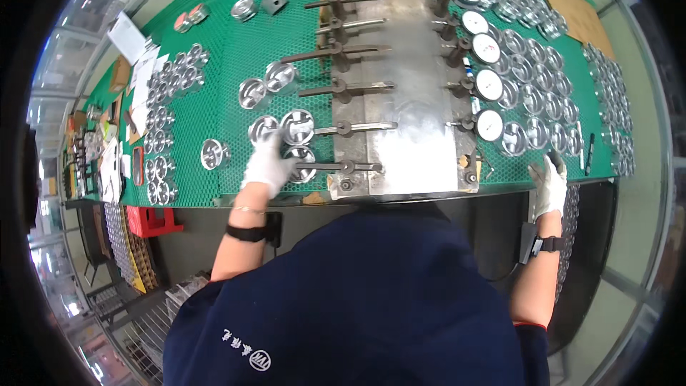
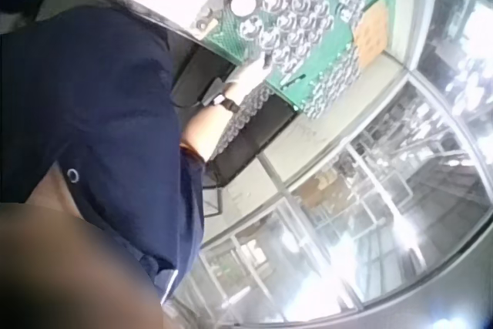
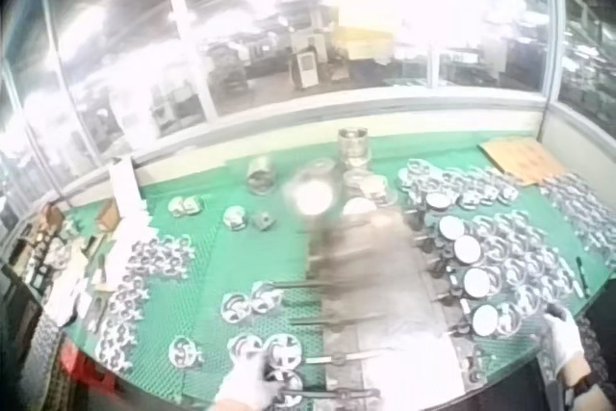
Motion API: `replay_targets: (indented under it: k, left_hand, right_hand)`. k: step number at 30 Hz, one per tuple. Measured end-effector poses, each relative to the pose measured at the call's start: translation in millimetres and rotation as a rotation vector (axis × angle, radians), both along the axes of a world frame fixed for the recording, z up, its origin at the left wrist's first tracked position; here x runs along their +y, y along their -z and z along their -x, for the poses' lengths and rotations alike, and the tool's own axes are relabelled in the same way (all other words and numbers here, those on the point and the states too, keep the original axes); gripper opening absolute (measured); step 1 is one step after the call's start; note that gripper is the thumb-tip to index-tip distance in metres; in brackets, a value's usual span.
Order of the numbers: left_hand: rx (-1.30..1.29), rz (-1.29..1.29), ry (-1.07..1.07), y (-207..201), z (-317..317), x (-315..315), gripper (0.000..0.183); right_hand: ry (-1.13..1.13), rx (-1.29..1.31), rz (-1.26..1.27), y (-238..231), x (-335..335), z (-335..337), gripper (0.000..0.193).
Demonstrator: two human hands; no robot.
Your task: Inspecting metal pistons using a multi-dial measuring jig and packing them into a storage crate.
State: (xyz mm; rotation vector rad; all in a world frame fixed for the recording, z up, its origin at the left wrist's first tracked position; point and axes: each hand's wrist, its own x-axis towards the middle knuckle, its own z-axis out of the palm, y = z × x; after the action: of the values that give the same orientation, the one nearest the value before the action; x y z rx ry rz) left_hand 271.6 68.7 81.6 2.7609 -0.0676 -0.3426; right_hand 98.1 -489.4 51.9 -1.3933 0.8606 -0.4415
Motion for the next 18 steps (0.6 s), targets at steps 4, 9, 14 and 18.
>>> replay_targets:
  k: [4,9,14,18]
  left_hand:
    - [-0.126,-0.421,-0.240,-26,-34,58,0.039]
    - [0.067,-0.701,-0.179,15,-27,123,0.030]
    - [-0.027,-0.551,-0.126,37,-18,124,0.034]
    - [-0.190,-0.019,-0.303,17,-15,133,0.032]
  right_hand:
    - [0.140,0.091,0.051,-21,7,47,0.047]
    - [0.131,0.249,0.205,-51,-10,72,0.047]
    - [0.125,0.300,0.273,-51,-89,58,0.048]
    - [0.003,0.566,0.598,-28,-204,56,0.049]
